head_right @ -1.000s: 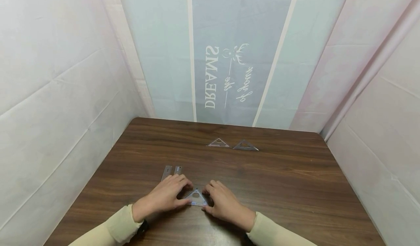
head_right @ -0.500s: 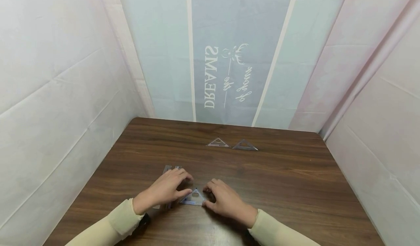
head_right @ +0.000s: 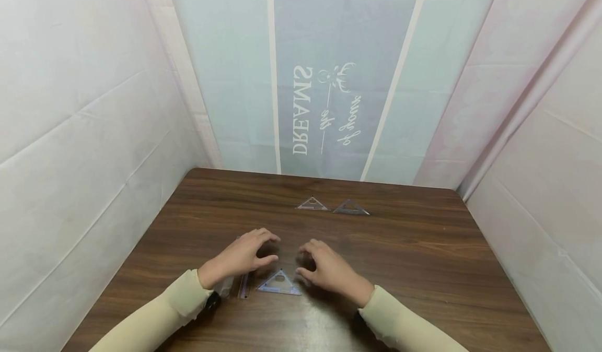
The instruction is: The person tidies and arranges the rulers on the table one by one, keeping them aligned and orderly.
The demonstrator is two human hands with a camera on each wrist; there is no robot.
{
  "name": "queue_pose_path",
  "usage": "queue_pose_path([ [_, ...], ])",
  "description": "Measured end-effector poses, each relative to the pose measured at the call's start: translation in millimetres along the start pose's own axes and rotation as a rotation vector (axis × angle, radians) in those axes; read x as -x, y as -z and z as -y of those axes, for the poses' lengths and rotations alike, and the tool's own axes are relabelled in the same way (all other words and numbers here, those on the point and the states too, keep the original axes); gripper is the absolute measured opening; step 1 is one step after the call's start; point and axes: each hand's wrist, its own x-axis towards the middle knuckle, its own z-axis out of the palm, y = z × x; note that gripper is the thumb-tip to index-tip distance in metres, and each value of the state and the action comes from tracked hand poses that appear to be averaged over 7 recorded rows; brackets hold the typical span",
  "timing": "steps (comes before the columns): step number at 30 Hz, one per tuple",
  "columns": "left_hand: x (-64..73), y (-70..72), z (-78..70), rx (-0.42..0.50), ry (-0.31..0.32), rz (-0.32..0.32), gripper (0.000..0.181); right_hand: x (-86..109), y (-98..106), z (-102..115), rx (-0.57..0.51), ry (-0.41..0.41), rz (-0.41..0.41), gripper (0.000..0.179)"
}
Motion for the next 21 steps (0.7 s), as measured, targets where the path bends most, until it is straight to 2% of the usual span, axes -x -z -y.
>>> queue_pose_path([
  [9,-18.8,4.8,8.2,0.062,0.031,-0.021,0.049,-13.5,11,-11,-0.024,-0.045,-0.028,0.048],
  [21,-48.3,11.9,19.5,0.096,0.051,-0.005,0.053,-31.0,24,-29,-0.049,-0.108,-0.054,0.049],
])
